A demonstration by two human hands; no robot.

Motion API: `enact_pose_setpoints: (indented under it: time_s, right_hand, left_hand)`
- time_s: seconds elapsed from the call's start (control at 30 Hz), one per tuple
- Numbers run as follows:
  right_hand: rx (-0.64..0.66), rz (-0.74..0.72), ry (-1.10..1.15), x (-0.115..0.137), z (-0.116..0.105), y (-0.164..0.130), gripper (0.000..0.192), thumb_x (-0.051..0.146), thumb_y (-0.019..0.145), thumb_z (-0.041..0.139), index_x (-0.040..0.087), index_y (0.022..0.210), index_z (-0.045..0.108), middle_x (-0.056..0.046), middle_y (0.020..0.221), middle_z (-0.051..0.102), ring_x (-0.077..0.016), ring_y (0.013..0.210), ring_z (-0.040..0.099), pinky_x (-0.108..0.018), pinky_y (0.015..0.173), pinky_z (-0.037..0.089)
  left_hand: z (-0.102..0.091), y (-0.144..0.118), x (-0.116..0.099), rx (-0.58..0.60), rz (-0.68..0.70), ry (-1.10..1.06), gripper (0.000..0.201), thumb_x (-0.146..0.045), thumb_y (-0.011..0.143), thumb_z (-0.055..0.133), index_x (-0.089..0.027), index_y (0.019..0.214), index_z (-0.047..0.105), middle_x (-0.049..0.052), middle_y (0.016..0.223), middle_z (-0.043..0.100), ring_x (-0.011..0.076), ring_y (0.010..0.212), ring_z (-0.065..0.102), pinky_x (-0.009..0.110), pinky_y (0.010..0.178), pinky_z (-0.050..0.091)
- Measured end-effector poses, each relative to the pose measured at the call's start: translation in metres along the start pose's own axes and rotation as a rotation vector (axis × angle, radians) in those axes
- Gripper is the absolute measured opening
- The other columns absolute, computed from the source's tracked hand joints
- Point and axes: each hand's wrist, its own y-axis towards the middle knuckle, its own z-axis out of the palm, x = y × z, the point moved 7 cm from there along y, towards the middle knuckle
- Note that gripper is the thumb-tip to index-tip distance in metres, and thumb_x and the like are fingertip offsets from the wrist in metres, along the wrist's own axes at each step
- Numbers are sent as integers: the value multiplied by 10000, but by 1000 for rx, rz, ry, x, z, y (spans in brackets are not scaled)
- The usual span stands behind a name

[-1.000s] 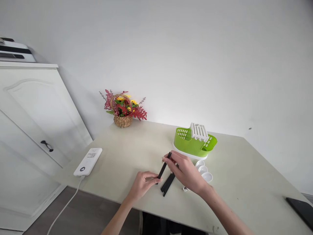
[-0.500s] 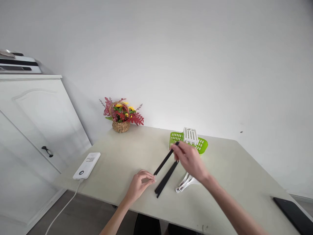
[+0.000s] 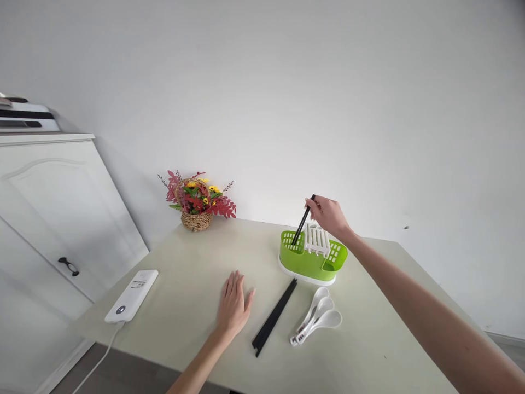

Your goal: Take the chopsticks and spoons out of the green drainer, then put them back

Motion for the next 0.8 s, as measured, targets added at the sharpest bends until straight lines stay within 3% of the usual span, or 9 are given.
enact_pose_setpoints:
  time_s: [0.13,0.27,0.37,0.43,0.57,0.67,0.8]
  right_hand:
    - [127,67,-52,-36,30,14,425,458,1065,427,197,853,686,-31,690,702,-159,590,617,-289,614,429]
    - [260,122,-78,-61,52,21,442,434,1087,400,172,910,709,-47,820,735,-150,663,647,-305,683,497]
    - [359,168,-95,-73,67,25,316,423,1057,525,165,1122,696,-70,1088,726,-171,874,692,-357,811,574]
    - [403,205,-115,-79,73,26,347,410,1003,638,191,1273,643,-83,1268,666,-206,1043,680,-420,898,587]
    - [402,274,-184,-84,74,26,384,440,1028,569,166,1287,641,-124,1266,672,-246,1089,673,-435,930,569]
    - [345,303,-259,-82,69,20,549,504,1002,545,117,1391,568,-214,1354,623,-335,1244,605,-471,1021,508]
    - [326,312,-336,-73,70,-4,870,585,913,609,98,1581,338,-285,1590,381,-437,1465,384,-585,1158,361]
  left_hand:
    - [10,6,0,33,9,65,571,-480,1063,404,-118,1501,468,205,1598,466,364,1516,391,576,1205,378]
    - [11,5,0,32,13,91,542,-458,1070,395,-145,1505,477,174,1620,446,350,1532,365,566,1215,366]
    - [11,3,0,38,19,110,530,-445,1071,401,-155,1508,477,164,1633,429,343,1535,361,564,1218,367]
    - [12,3,0,43,22,124,526,-440,1071,408,-163,1513,474,158,1639,422,336,1538,357,558,1220,372]
    - [12,3,1,37,23,143,510,-426,1069,420,-169,1504,488,152,1638,424,328,1540,357,545,1228,373]
    - [11,3,0,26,25,137,503,-419,1065,429,-182,1504,490,145,1632,437,329,1537,362,551,1226,376]
    - [10,5,-2,30,33,137,497,-411,1065,433,-176,1497,501,149,1630,439,340,1533,368,561,1219,382]
